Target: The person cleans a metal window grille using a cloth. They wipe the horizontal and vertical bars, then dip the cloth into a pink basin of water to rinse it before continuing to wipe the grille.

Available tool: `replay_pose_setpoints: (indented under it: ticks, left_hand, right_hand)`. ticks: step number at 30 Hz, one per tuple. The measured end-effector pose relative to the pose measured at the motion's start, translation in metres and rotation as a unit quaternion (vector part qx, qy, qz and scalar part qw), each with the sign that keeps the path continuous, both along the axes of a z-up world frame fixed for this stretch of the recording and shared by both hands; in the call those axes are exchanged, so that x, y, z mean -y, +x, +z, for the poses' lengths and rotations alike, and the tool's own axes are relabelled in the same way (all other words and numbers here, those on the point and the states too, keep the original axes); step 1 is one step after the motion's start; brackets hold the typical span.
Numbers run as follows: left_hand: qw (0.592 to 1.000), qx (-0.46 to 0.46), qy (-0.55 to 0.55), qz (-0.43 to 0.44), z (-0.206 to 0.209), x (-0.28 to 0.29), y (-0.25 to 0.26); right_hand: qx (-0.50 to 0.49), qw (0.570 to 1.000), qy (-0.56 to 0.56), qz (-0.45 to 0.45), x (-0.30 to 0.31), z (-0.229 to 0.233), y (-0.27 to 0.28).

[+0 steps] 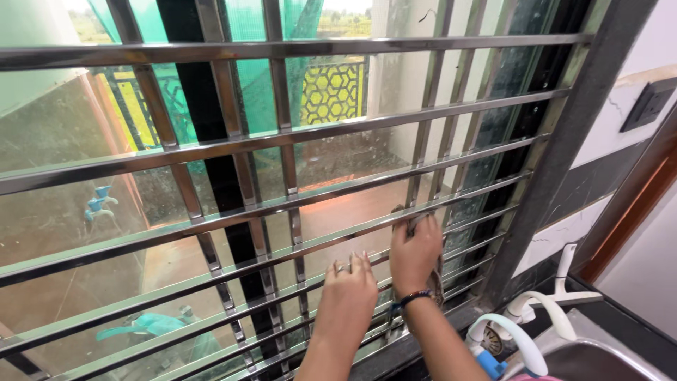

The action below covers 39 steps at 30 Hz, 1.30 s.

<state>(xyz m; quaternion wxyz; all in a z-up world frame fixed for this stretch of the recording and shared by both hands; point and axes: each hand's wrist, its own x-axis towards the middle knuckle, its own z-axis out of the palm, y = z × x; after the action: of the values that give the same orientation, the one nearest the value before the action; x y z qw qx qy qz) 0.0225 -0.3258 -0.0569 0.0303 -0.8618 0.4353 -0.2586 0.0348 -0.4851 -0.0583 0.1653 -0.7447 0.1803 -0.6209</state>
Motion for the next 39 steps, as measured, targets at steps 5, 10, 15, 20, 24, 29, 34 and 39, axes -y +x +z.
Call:
replay_pose_setpoints:
  ticks: [5,10,15,20,24,29,34,39]
  left_hand:
    - [0.999,-0.034,-0.010,0.015,0.006,0.002,-0.001]
    - [0.997,-0.035,-0.063,0.010,0.009,-0.001,-0.004]
    - [0.992,-0.089,-0.092,-0.002,0.012,-0.006,-0.008]
    - [0.985,-0.120,-0.121,-0.039,0.017,-0.013,-0.003]
    - [0.977,-0.169,-0.128,-0.036,0.019,-0.015,-0.006]
    - [0.978,-0.108,-0.172,-0.055,0.013,-0.013,-0.003]
    - [0.973,-0.126,-0.188,-0.053,0.014,-0.016,-0.005]
    - [0.968,-0.189,-0.164,-0.029,0.014,-0.017,-0.006]
  right_hand:
    - [-0.134,0.987,-0.094,0.001,0.030,0.007,-0.016]
    - [-0.149,0.977,-0.149,-0.025,0.007,0.009,-0.042]
    - [-0.200,0.975,-0.095,-0.020,0.000,0.020,-0.042]
    - [-0.095,0.989,0.108,0.024,0.011,0.023,-0.003]
    - [-0.022,0.997,-0.068,0.041,0.014,0.001,-0.012]
    - [-0.205,0.978,-0.018,-0.017,0.019,0.005,-0.034]
    - [-0.099,0.992,-0.024,0.074,0.014,-0.004,-0.049]
    - [-0.099,0.994,0.055,-0.007,0.038,-0.012,-0.055]
